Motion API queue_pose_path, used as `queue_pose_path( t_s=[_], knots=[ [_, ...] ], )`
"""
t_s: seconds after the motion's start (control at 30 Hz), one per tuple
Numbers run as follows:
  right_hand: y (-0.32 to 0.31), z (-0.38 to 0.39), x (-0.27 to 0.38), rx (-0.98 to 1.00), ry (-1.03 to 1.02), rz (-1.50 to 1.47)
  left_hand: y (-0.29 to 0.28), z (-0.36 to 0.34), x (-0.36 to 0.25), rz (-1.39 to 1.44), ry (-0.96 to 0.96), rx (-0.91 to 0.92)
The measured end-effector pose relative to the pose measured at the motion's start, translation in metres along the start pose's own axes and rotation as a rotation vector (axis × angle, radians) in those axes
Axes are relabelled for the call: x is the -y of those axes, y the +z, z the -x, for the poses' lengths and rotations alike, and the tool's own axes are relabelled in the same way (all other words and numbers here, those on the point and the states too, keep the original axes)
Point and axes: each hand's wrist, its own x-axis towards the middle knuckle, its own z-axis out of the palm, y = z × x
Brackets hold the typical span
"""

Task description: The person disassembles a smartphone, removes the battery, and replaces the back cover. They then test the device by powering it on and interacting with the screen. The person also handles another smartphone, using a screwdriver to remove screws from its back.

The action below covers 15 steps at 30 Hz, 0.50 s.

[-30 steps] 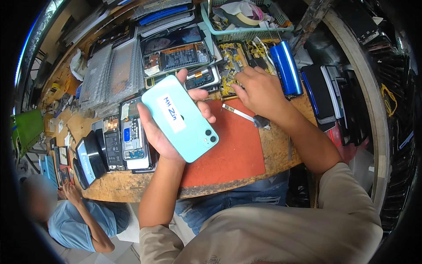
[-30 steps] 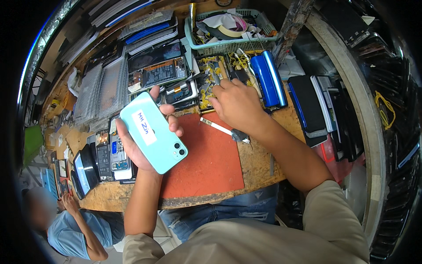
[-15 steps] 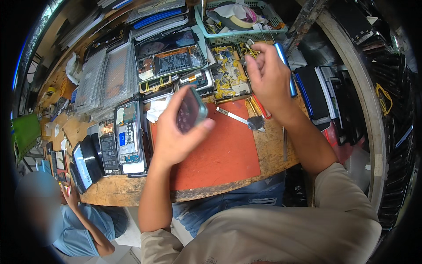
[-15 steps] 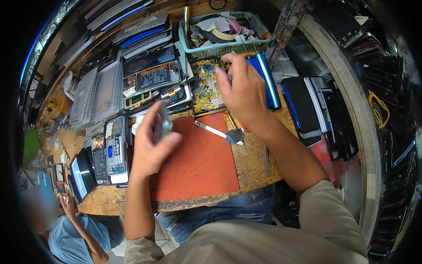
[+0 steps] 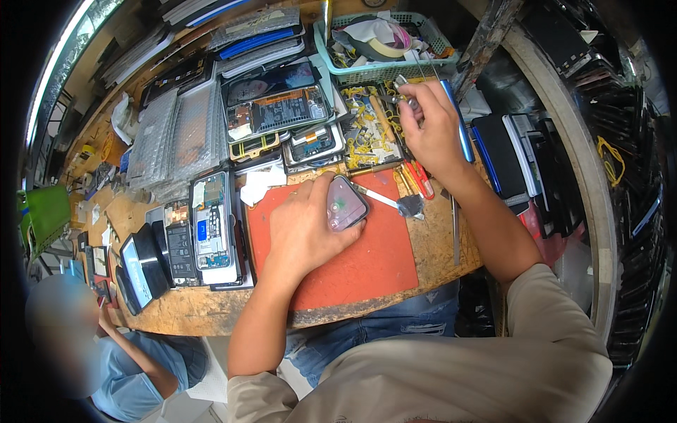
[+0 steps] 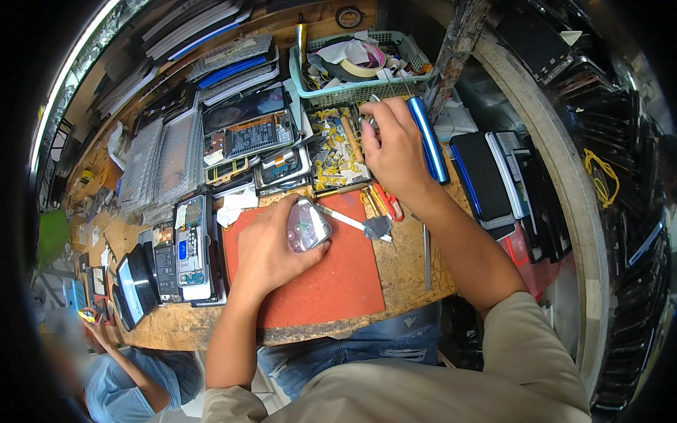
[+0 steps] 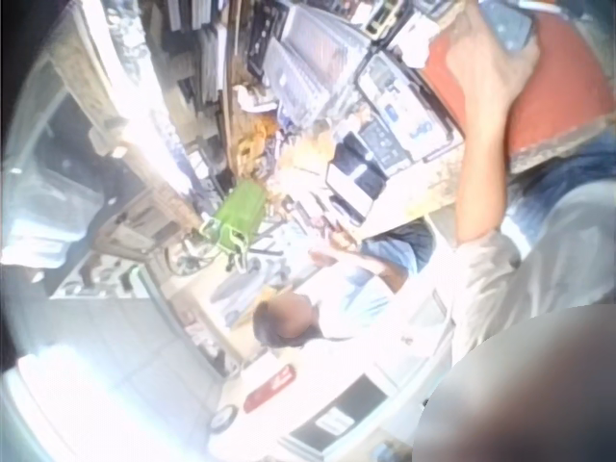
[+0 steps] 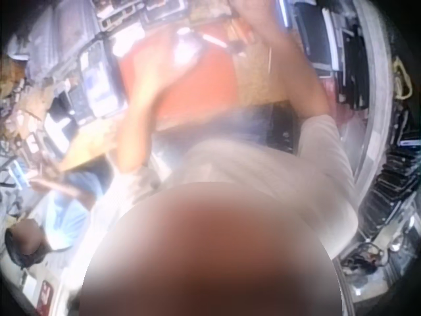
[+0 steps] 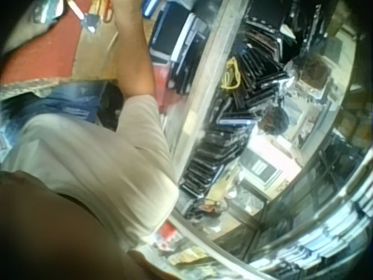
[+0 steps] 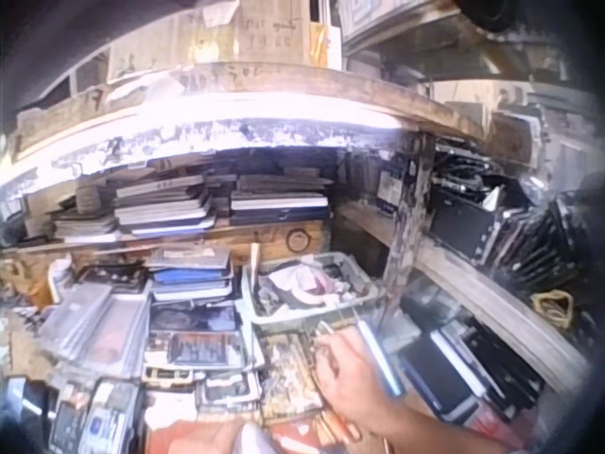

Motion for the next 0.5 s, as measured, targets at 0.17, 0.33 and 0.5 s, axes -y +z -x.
queue_pose_path(
  t_s=[0.17, 0.33, 0.5],
  knots=[
    [-0.011, -0.009, 0.011, -0.216, -0.108, -0.168, -0.004, 0.000, 0.004, 0.122, -0.119, -0.084],
    [-0.014, 0.009, 0.035, 0.322, 0.123, -0.555, -0.016, -0.004, 0.014, 0.342, -0.155, -0.376],
    [-0.002, 0.025, 0.045, 0.758, 0.086, -0.595, -0.018, -0.003, 0.012, 0.280, -0.185, -0.289]
  ],
)
